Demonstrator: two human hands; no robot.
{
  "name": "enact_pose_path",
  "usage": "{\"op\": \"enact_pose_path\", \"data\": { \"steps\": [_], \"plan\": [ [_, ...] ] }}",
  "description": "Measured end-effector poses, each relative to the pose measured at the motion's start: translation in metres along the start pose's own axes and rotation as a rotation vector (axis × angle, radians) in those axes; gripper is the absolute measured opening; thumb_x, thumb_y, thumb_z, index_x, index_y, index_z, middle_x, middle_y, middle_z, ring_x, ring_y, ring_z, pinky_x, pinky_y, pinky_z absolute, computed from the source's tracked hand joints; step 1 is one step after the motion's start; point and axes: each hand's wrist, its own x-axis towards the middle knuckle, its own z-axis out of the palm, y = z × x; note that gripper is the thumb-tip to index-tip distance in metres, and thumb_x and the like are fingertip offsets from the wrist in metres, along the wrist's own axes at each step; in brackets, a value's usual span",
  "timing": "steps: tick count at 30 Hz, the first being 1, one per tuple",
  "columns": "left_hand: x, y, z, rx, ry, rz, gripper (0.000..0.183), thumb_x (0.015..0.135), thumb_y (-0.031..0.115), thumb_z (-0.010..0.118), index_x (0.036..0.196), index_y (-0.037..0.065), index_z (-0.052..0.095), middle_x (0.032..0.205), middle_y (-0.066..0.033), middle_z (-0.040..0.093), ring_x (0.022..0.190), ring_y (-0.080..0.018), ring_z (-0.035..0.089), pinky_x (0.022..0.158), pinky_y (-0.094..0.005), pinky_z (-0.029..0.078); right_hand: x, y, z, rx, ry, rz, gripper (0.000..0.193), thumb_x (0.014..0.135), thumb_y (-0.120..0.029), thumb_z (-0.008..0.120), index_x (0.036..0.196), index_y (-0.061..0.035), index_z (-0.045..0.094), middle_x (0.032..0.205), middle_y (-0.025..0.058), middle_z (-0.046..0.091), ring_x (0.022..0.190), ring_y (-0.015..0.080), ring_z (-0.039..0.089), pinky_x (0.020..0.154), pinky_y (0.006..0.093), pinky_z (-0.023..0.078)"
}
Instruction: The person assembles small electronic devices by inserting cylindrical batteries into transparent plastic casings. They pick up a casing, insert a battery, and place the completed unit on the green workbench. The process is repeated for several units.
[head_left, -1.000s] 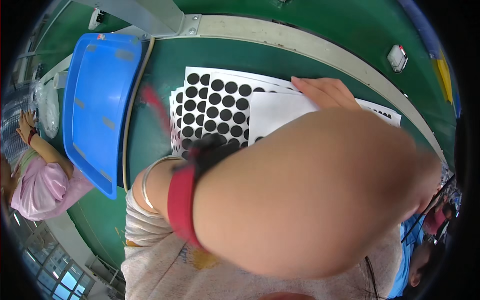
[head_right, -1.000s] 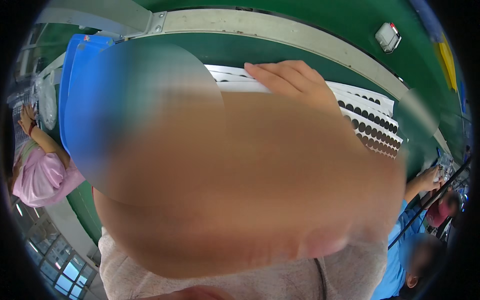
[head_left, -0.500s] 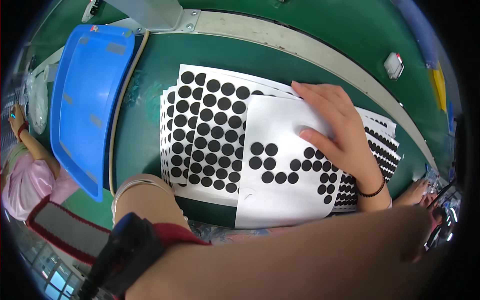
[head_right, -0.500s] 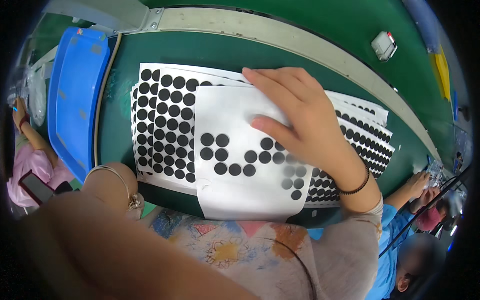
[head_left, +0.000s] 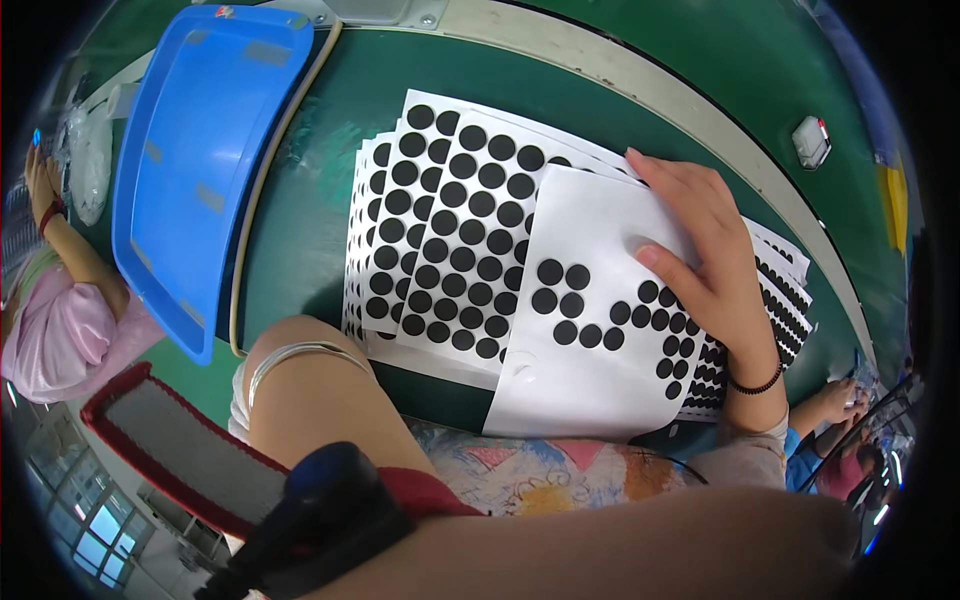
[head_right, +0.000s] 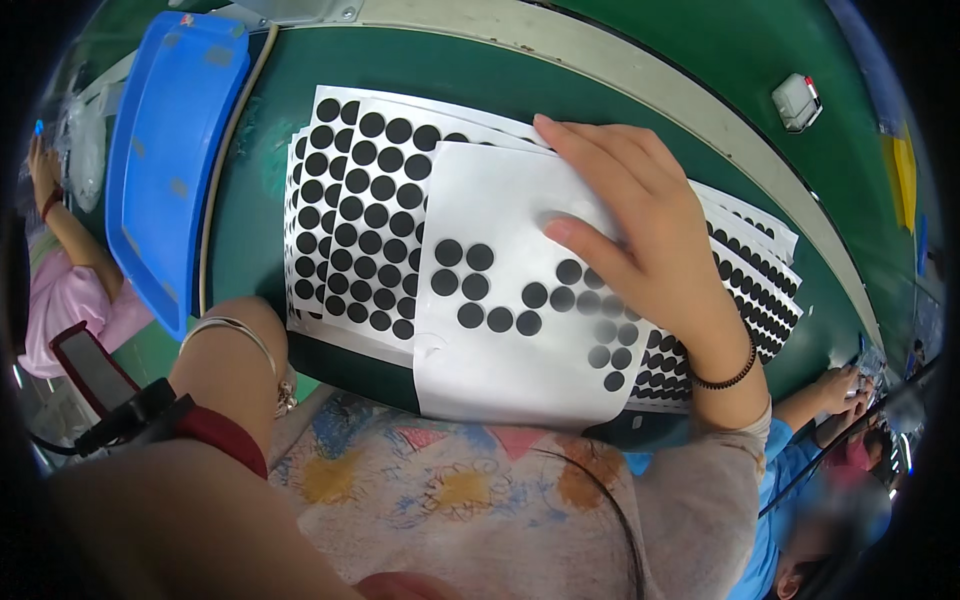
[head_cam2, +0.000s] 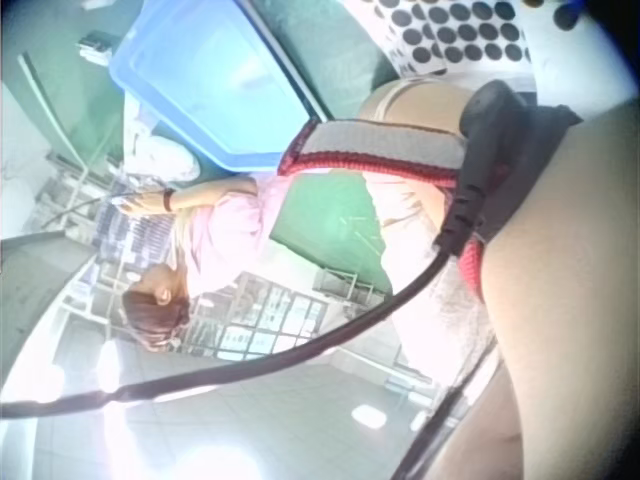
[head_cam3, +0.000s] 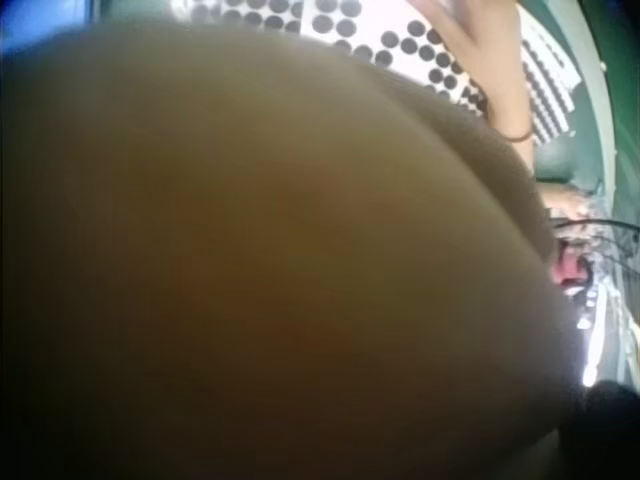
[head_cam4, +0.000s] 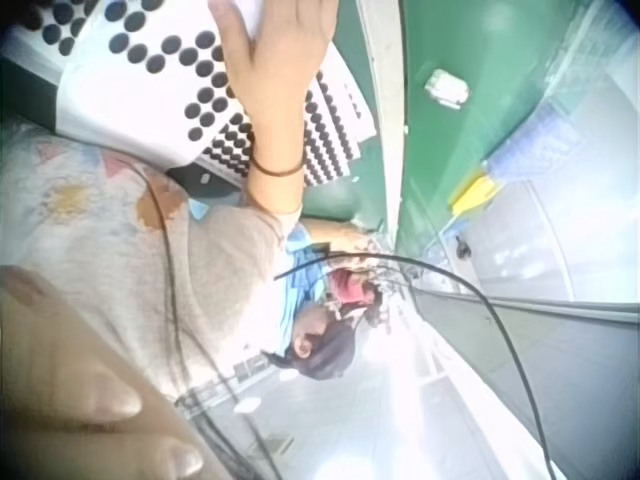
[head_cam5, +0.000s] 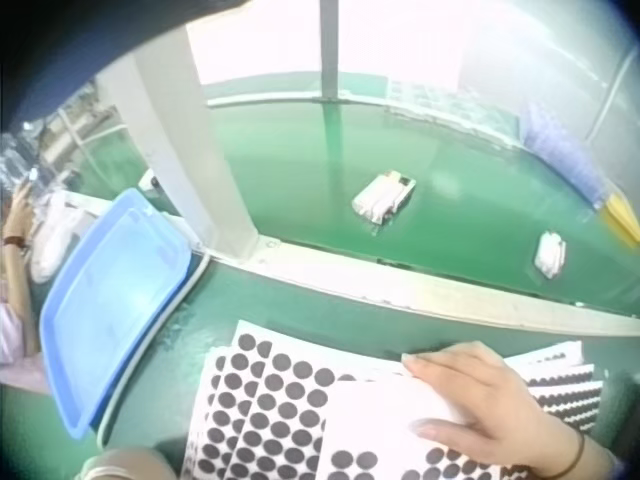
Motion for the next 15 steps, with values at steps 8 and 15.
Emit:
{"op": "enact_pose_path", "data": {
  "steps": [8,15],
  "plan": [
    [0.0009,-0.0065,-0.0023,-0.048,-0.003,-0.017,0.047,0.081,0.039,0.051,0.113,0.005,0.041,0.118,-0.0095,0.042,0.104,-0.0253,0.038,0.089,-0.0378,0.033,-0.0018,0.0016,-0.0004,0.006,-0.016,0.018,0.053,0.068,-0.015,0.065,0.118,-0.0022,0.05,0.108,0.0151,0.055,0.096,0.0306,0.05,0.084,0.0359,0.04],
    [0.001,-0.0103,-0.0022,-0.081,0.004,-0.032,0.048,0.081,0.038,0.052,0.115,0.006,0.041,0.12,-0.0095,0.041,0.107,-0.0259,0.037,0.09,-0.0382,0.033,-0.0013,0.0016,-0.0001,0.003,-0.024,0.025,0.055,0.068,-0.015,0.064,0.119,-0.0026,0.049,0.108,0.0152,0.054,0.097,0.0307,0.049,0.085,0.0361,0.039]
  ]
}}
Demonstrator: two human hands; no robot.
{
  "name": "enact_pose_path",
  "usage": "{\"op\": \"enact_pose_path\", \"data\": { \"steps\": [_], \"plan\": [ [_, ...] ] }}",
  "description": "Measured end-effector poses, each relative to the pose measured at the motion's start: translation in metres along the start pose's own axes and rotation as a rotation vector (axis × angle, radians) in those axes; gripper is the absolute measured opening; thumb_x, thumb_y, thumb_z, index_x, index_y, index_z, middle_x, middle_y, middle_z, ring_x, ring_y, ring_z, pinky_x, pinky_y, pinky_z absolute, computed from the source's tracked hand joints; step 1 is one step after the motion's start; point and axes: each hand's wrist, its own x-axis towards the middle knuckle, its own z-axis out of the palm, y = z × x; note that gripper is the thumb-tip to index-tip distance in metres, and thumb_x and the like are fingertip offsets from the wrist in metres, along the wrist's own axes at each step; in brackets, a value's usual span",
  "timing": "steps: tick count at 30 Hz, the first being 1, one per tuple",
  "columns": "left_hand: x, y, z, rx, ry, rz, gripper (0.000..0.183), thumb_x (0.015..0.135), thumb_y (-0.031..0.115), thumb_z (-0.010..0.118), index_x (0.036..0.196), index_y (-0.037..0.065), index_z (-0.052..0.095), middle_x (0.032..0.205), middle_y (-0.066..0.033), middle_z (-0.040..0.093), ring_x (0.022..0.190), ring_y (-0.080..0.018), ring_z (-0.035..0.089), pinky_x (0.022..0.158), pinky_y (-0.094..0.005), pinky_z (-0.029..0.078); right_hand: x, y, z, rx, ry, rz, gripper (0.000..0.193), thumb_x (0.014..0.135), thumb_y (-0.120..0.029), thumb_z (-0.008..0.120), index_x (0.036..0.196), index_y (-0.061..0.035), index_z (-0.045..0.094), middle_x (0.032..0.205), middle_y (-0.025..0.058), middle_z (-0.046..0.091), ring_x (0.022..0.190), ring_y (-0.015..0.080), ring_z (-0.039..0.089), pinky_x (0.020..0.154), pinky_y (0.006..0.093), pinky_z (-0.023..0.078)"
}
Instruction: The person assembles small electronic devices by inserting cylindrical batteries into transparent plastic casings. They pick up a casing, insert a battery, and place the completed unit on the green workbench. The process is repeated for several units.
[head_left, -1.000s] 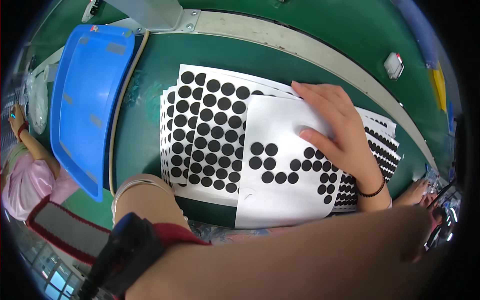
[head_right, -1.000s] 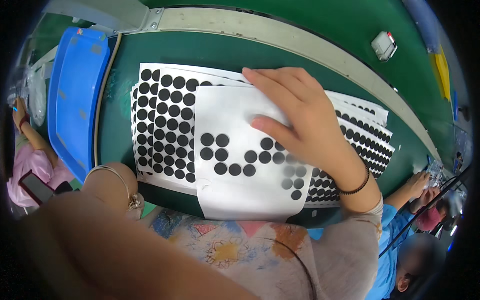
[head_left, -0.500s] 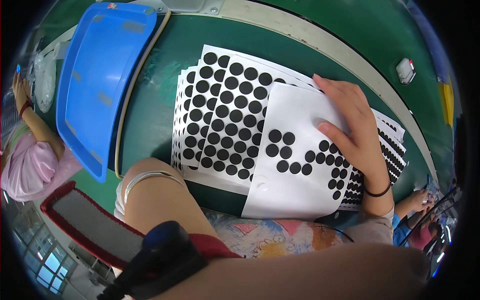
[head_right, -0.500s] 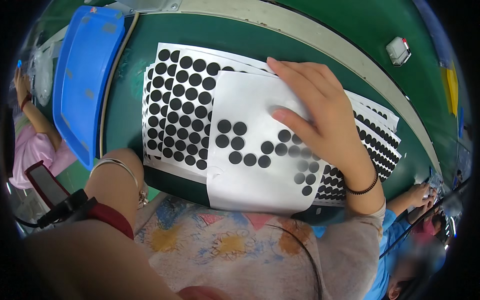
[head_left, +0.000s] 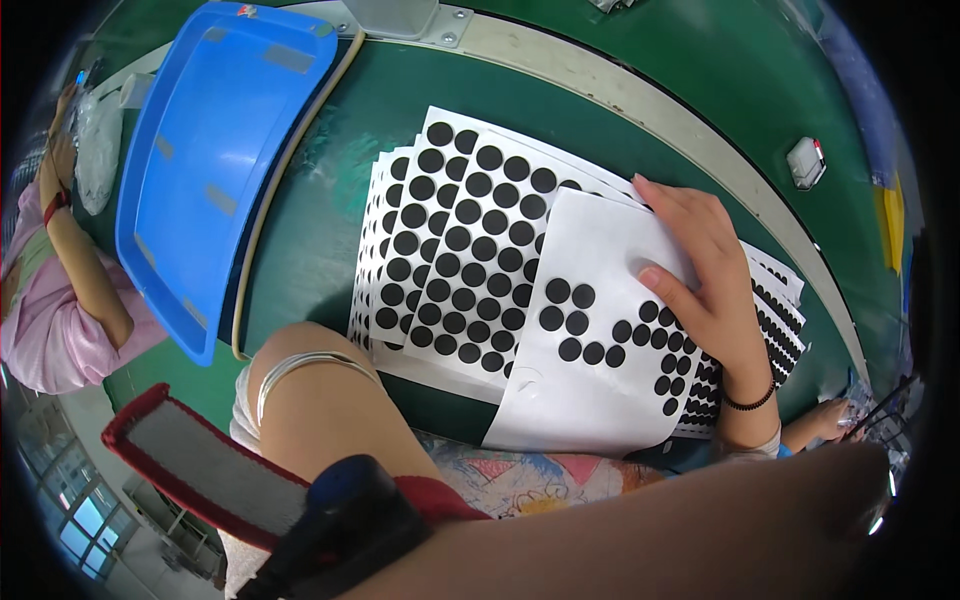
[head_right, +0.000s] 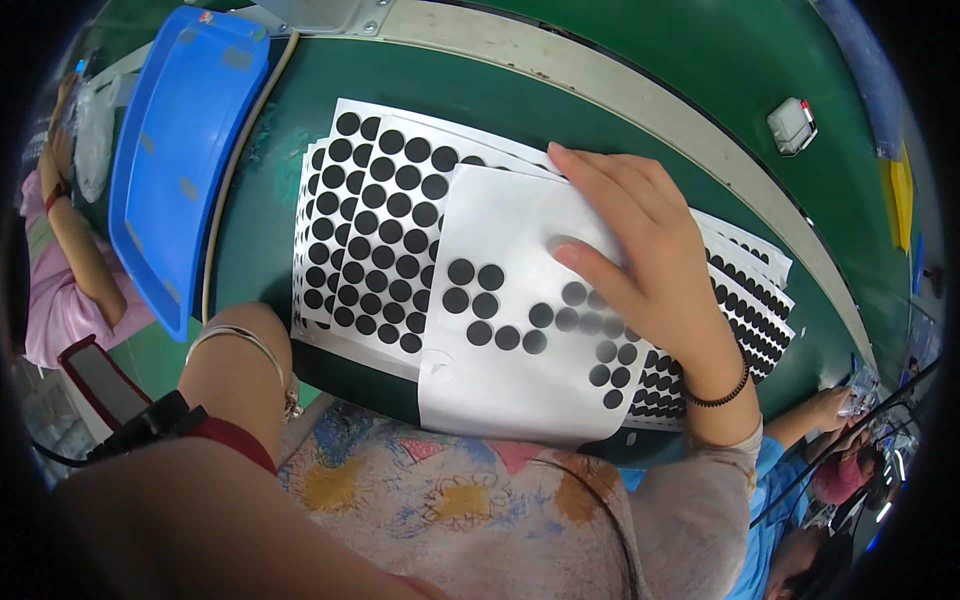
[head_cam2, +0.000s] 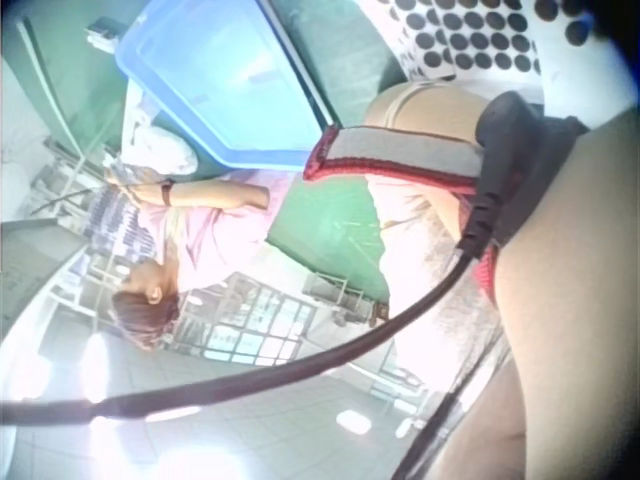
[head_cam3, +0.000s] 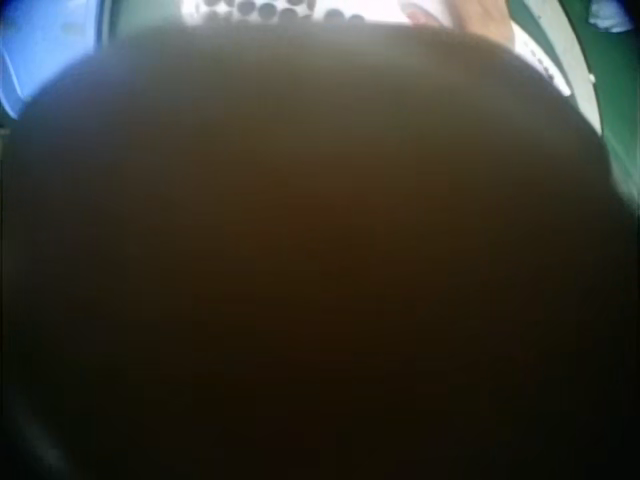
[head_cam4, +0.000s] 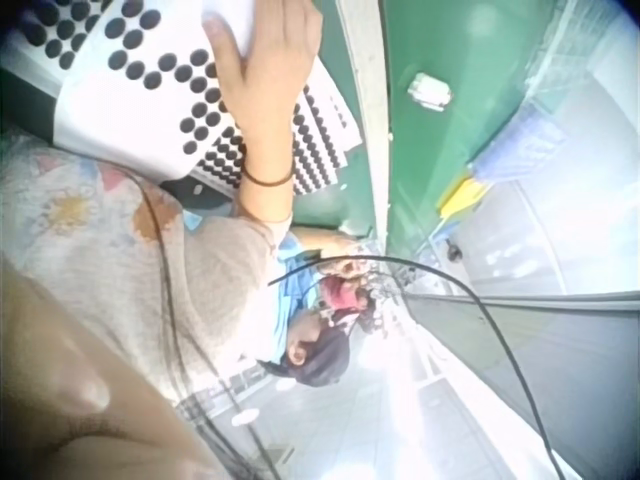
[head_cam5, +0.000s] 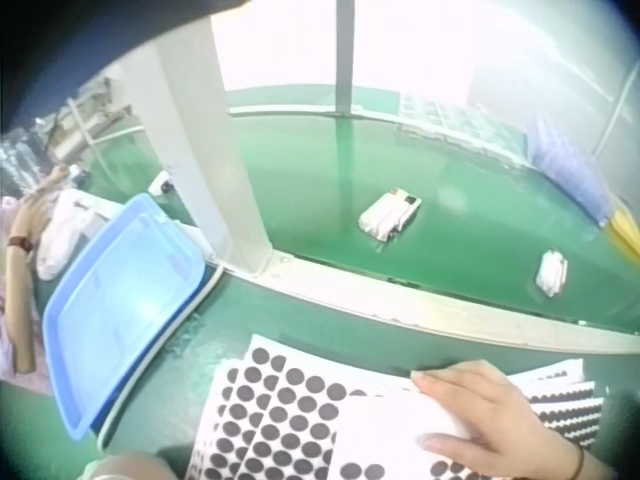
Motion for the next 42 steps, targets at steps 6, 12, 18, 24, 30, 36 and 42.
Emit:
{"op": "enact_pose_path", "data": {
  "steps": [6,12,18,24,30,36,42],
  "plan": [
    [-0.001,-0.002,0.0,-0.029,-0.002,-0.009,0.05,0.08,0.038,0.053,0.117,0.006,0.04,0.122,-0.0095,0.04,0.11,-0.0265,0.035,0.092,-0.0386,0.032,0.0,-0.001,-0.001,-0.003,-0.007,0.004,0.056,0.067,-0.015,0.064,0.12,-0.0028,0.049,0.109,0.0156,0.054,0.097,0.0309,0.049,0.086,0.0362,0.039],
    [-0.001,-0.004,-0.003,-0.032,0.001,-0.024,0.052,0.08,0.037,0.053,0.119,0.007,0.04,0.124,-0.0096,0.039,0.112,-0.027,0.034,0.093,-0.039,0.031,0.0,-0.001,-0.002,0.006,-0.019,0.006,0.057,0.067,-0.015,0.064,0.12,-0.0021,0.048,0.109,0.016,0.054,0.097,0.0314,0.049,0.086,0.0365,0.039],
    [-0.001,-0.002,-0.003,-0.038,-0.027,-0.044,0.053,0.08,0.037,0.054,0.121,0.007,0.039,0.126,-0.0096,0.038,0.114,-0.0275,0.033,0.094,-0.0393,0.031,-0.006,-0.005,-0.008,-0.018,-0.003,0.018,0.056,0.067,-0.015,0.064,0.12,-0.0012,0.048,0.109,0.0166,0.053,0.097,0.0319,0.049,0.086,0.0366,0.038],
    [-0.001,0.003,-0.016,0.007,0.008,-0.067,0.055,0.079,0.037,0.055,0.123,0.008,0.039,0.128,-0.0096,0.037,0.117,-0.028,0.032,0.096,-0.0397,0.03,-0.008,0.005,-0.003,-0.002,0.0,0.01,0.055,0.067,-0.015,0.064,0.119,-0.0006,0.049,0.109,0.0167,0.053,0.097,0.0322,0.049,0.086,0.0368,0.038],
    [0.012,0.017,-0.044,-0.013,0.163,-0.098,0.057,0.079,0.036,0.056,0.126,0.008,0.038,0.13,-0.0096,0.037,0.119,-0.0285,0.031,0.097,-0.0401,0.03,-0.002,0.01,-0.003,0.023,-0.005,-0.014,0.055,0.067,-0.014,0.065,0.118,-0.0006,0.05,0.108,0.0158,0.055,0.097,0.0321,0.05,0.086,0.0368,0.039],
    [0.05,0.018,-0.091,-0.301,0.322,-0.088,0.059,0.079,0.036,0.057,0.128,0.009,0.038,0.132,-0.0096,0.036,0.122,-0.029,0.03,0.098,-0.0404,0.029,-0.016,0.022,0.0,-0.041,0.026,-0.025,0.051,0.064,-0.012,0.067,0.111,-0.0011,0.053,0.104,0.0156,0.056,0.092,0.0318,0.051,0.082,0.0371,0.041],
    [0.048,0.009,-0.105,-0.431,0.403,-0.06,0.061,0.078,0.035,0.057,0.129,0.009,0.037,0.133,-0.0096,0.035,0.124,-0.0295,0.029,0.099,-0.0408,0.028,-0.018,0.016,-0.001,0.151,0.046,0.053,0.034,0.067,-0.009,0.065,0.099,-0.0004,0.056,0.104,0.0169,0.053,0.094,0.0327,0.049,0.081,0.0395,0.04]
  ]
}}
